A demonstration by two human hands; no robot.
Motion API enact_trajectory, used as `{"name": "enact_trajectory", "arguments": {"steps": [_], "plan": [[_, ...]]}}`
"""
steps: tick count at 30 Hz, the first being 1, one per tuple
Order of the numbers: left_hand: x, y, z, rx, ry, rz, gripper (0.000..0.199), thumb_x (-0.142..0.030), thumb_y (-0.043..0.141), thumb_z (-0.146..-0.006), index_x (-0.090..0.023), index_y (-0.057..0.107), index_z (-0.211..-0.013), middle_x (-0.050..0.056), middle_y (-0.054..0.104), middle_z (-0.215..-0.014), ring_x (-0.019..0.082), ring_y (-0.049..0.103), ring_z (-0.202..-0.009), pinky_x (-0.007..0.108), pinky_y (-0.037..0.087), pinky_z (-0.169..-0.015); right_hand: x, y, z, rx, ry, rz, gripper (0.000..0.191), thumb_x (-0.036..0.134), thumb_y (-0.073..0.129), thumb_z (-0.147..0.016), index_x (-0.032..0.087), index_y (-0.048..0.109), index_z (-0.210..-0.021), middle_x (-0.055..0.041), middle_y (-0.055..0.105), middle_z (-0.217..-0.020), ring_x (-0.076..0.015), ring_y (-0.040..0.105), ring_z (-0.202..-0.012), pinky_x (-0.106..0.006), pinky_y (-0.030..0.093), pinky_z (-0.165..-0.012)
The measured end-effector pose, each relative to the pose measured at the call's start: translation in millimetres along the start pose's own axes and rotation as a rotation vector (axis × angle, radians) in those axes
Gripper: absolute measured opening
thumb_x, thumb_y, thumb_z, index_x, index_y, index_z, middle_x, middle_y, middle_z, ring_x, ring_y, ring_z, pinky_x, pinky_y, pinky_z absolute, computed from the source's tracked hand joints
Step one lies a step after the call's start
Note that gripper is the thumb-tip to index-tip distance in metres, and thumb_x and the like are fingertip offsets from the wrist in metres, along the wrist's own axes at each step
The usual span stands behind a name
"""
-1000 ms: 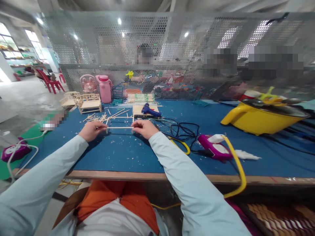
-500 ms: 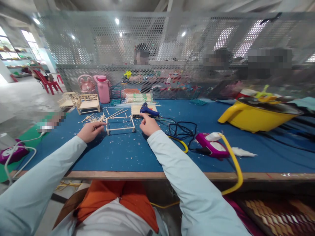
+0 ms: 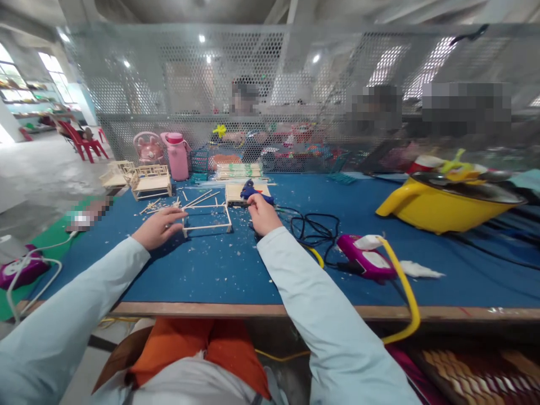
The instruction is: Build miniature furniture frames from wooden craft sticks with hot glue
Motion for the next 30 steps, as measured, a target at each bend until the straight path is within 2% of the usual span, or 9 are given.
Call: {"name": "enact_trajectory", "arguments": {"steps": [4,7,8,10,14,18,21,26,30], "plan": [[-13,17.0,-4,0.208,0.129,-0.032,0.041,-0.037,0.046,-0.083,-0.013,0.055,-0.115,0.013,0.056,-0.115,0.023,0.054,-0.103,0.035,0.043,-0.089,7,-29,4,-0.093,-0.001,-0.025,0.004,0.019,0.042,-0.071,0.02,0.046,-0.072,0.0025,0.047,-0.058,-0.0127,0.045,-0.054,-0.025,0.038,-0.057],[-16,19.7,-9,0.273,0.178,-0.005,0.042,-0.031,0.054,-0.078,-0.013,0.052,-0.116,0.013,0.056,-0.114,0.022,0.054,-0.102,0.033,0.043,-0.088,20,-63,20,-0.193,-0.023,-0.058,0.006,0.023,0.047,-0.072,0.02,0.051,-0.073,0.0014,0.053,-0.06,-0.013,0.051,-0.056,-0.025,0.04,-0.058],[-17,19.3,-10,0.285,0.187,0.003,0.043,-0.028,0.056,-0.076,-0.013,0.052,-0.117,0.013,0.056,-0.113,0.022,0.054,-0.102,0.032,0.043,-0.088,23,-71,27,-0.183,-0.019,-0.037,0.009,0.026,0.049,-0.072,0.019,0.055,-0.075,0.0007,0.056,-0.062,-0.0135,0.054,-0.057,-0.025,0.041,-0.058],[-17,18.9,-14,0.314,0.184,0.01,0.046,-0.024,0.059,-0.072,-0.014,0.053,-0.116,0.012,0.058,-0.111,0.022,0.056,-0.098,0.031,0.043,-0.086,25,-79,41,-0.079,0.0,0.063,0.015,0.029,0.049,-0.075,0.019,0.06,-0.08,-0.0009,0.06,-0.063,-0.0148,0.057,-0.057,-0.026,0.042,-0.059],[-17,18.1,-20,0.343,0.125,0.034,0.038,-0.019,0.06,-0.071,-0.019,0.059,-0.108,0.007,0.065,-0.097,0.017,0.061,-0.081,0.026,0.045,-0.074,14,-79,66,0.115,0.025,0.298,0.022,0.032,0.045,-0.077,0.02,0.063,-0.079,-0.0022,0.062,-0.06,-0.0158,0.054,-0.052,-0.028,0.04,-0.056],[-20,11.3,-21,0.257,0.103,0.101,0.019,-0.025,0.058,-0.075,-0.019,0.066,-0.091,0.005,0.068,-0.087,0.015,0.061,-0.077,0.024,0.044,-0.07,-5,-78,80,0.133,0.082,0.428,0.023,0.036,0.046,-0.076,0.019,0.059,-0.084,0.002,0.05,-0.046,-0.0155,0.048,-0.044,-0.026,0.036,-0.048],[-22,7.6,-17,0.215,0.077,0.138,0.019,-0.031,0.057,-0.077,-0.018,0.067,-0.087,0.004,0.069,-0.082,0.015,0.061,-0.072,0.024,0.044,-0.066,-7,-73,84,0.161,0.056,0.395,0.024,0.033,0.048,-0.074,0.019,0.054,-0.093,0.0028,0.051,-0.052,-0.0142,0.049,-0.046,-0.025,0.037,-0.05],[-28,11.6,-12,0.231,0.085,0.127,0.019,-0.03,0.057,-0.077,-0.017,0.066,-0.087,0.005,0.069,-0.087,0.016,0.062,-0.077,0.025,0.045,-0.07,2,-52,90,0.302,0.053,0.403,0.015,0.035,0.05,-0.076,0.021,0.054,-0.078,0.0029,0.053,-0.052,-0.0127,0.051,-0.047,-0.023,0.036,-0.051],[-33,15.8,-8,0.28,0.132,0.149,0.022,-0.022,0.055,-0.075,-0.016,0.065,-0.094,0.007,0.066,-0.095,0.017,0.061,-0.086,0.027,0.046,-0.078,7,-33,93,0.38,0.124,0.667,0.028,0.045,0.047,-0.079,0.022,0.056,-0.066,-0.003,0.061,-0.058,-0.0171,0.056,-0.053,-0.025,0.031,-0.049]]}}
Point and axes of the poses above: each hand's wrist, its own z-axis away from the middle knuckle, its own y-axis out of the palm, x = y × z, the point moved 7 cm from there along -z, towards the middle knuckle
